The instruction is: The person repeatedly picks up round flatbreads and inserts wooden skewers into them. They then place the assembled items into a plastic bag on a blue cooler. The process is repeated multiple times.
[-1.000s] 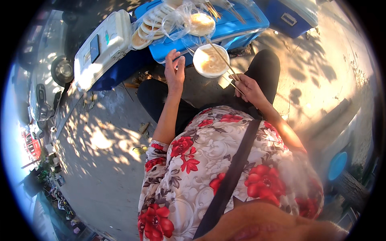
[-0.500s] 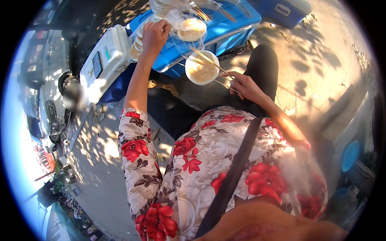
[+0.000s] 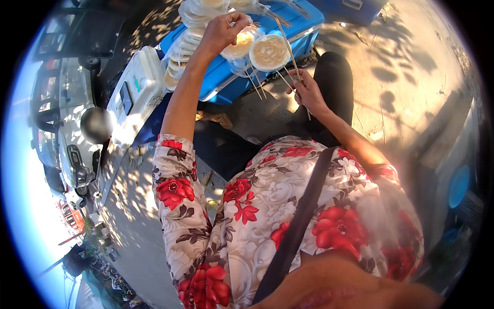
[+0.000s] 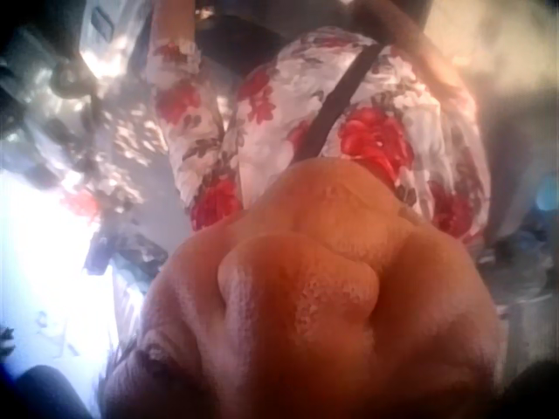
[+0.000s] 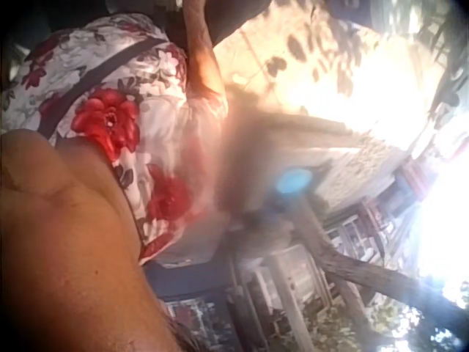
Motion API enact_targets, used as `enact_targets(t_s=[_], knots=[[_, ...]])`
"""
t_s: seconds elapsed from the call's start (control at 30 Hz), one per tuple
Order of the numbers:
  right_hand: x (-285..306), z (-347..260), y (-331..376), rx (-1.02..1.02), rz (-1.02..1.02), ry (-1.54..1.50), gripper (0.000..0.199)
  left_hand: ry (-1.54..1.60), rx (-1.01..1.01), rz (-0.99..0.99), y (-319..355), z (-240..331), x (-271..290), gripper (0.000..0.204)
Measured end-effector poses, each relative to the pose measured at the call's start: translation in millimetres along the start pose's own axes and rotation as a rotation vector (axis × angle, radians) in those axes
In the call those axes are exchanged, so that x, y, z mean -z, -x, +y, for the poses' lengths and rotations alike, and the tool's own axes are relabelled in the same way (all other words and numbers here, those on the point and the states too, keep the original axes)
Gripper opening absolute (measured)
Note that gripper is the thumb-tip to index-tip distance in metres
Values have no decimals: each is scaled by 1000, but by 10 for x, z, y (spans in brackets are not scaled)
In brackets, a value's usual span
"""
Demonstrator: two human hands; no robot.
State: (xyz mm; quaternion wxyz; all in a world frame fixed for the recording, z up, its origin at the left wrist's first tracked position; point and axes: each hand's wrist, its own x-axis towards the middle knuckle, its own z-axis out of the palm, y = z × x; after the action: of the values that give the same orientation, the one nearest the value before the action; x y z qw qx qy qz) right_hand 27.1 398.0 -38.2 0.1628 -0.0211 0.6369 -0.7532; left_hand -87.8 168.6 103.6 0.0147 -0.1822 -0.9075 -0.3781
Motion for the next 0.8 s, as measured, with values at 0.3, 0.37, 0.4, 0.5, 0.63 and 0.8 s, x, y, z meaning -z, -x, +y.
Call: enact_targets(t_s=[0.3,0.37,0.4,0.5,0.63,0.8], knots=[[-255,-91,-8,-14,-145,6,24,139,-7,-81,-4,154,-125,37],[-357,-62,-164,-13,-126,-17,24,116,35,-77,-1,189,-116,39],[-411,-78,-228,-12,-125,-53,24,104,56,-74,-1,204,-107,39],[-568,-20,-436,14,-127,-164,24,132,27,-20,-23,87,-113,42],[-488,67,-206,-12,-140,-180,26,193,46,12,-9,-30,-93,41],[-485,84,-68,1,-138,-143,19,315,58,-17,-2,-26,-117,42]])
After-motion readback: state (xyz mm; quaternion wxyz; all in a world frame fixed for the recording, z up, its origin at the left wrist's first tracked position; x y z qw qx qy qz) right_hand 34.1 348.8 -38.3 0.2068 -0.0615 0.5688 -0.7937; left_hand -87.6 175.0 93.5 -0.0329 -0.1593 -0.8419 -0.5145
